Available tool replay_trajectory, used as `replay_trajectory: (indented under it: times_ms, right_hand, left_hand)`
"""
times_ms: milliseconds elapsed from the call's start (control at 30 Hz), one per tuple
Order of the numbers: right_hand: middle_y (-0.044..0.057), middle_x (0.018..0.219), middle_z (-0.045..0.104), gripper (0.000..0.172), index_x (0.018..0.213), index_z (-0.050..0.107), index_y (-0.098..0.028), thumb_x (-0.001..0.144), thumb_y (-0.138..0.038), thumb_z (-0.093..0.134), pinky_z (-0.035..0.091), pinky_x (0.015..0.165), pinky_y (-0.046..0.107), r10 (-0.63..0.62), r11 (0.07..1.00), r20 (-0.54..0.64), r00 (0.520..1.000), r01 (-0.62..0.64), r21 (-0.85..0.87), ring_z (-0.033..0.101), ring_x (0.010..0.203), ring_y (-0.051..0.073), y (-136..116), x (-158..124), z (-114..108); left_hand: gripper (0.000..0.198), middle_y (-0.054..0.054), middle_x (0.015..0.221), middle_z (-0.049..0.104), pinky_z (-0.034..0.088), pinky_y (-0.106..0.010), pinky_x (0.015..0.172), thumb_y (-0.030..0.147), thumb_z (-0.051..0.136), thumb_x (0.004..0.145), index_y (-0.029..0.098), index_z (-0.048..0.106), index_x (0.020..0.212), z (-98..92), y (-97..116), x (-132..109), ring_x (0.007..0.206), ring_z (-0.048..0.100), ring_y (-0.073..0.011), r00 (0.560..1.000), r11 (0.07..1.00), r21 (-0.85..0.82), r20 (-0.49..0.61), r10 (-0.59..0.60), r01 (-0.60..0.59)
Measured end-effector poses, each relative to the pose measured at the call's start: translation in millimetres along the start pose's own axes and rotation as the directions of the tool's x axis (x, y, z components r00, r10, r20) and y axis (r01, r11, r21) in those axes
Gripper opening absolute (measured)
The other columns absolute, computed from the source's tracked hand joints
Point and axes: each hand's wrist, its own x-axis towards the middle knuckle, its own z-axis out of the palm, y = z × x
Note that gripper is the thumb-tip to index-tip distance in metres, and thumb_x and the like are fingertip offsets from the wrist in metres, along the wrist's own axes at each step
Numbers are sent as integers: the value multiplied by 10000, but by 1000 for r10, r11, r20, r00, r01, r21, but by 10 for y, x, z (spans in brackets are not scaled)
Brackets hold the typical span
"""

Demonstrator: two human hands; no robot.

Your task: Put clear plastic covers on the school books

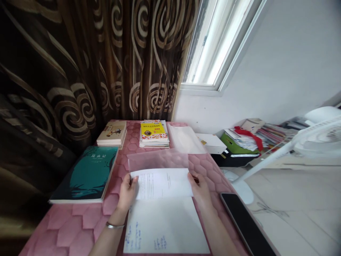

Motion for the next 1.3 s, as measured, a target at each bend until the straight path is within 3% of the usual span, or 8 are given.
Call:
replay_trajectory:
  times_ms: [133, 433, 633, 833, 1033, 1300]
  right_hand:
    - [29, 788, 706, 316, 738, 649, -244, 698, -550, 579, 508, 642, 338, -31, 999, 48, 998, 30, 20, 650, 750, 246, -40, -38, -13]
    - [24, 695, 663, 322, 691, 651, -205, 624, -520, 658, 440, 560, 310, 33, 988, 156, 987, -55, 143, 585, 661, 223, -145, 44, -36]
    - [4, 607, 608, 387, 641, 604, -223, 652, -609, 598, 419, 529, 291, -49, 998, 103, 993, 44, 53, 554, 606, 200, -216, -4, 12]
    - [24, 661, 653, 386, 673, 620, -223, 685, -606, 571, 462, 565, 304, -76, 997, 29, 997, 75, 26, 599, 660, 224, -221, -61, 38]
    - [-7, 635, 655, 365, 710, 648, -243, 687, -604, 601, 466, 558, 312, -57, 998, 103, 993, 57, 2, 606, 630, 225, -22, -131, -53]
    - [0, 538, 583, 425, 617, 565, -243, 691, -659, 525, 416, 513, 305, -67, 993, 68, 995, 73, -89, 548, 540, 207, -220, -211, 36]
  left_hand:
    - [229, 11, 681, 584, 450, -256, 642, 421, 561, 807, 195, 531, 780, -8, -15, 2, 651, 541, -146, 1000, 1000, -7, 7, 8, -8]
    - [283, 4, 693, 591, 447, -252, 635, 471, 589, 776, 193, 548, 806, -23, 11, 10, 678, 551, -153, 999, 998, -64, 29, -28, 30]
    - [312, 11, 684, 583, 445, -243, 623, 499, 597, 757, 193, 544, 790, -34, 49, 3, 669, 548, -145, 999, 996, -80, 26, -38, 40]
    - [276, 13, 685, 592, 455, -245, 620, 451, 618, 747, 192, 547, 811, -24, 64, -1, 658, 556, -143, 999, 995, -94, 27, -37, 40]
    - [296, -29, 779, 654, 479, -281, 680, 432, 620, 761, 170, 577, 892, 8, 31, 12, 722, 596, -167, 998, 992, -111, 27, -65, 68]
    - [288, -27, 793, 655, 482, -279, 676, 418, 612, 772, 174, 552, 912, 17, 15, 32, 729, 604, -167, 995, 976, -197, 48, -90, 97]
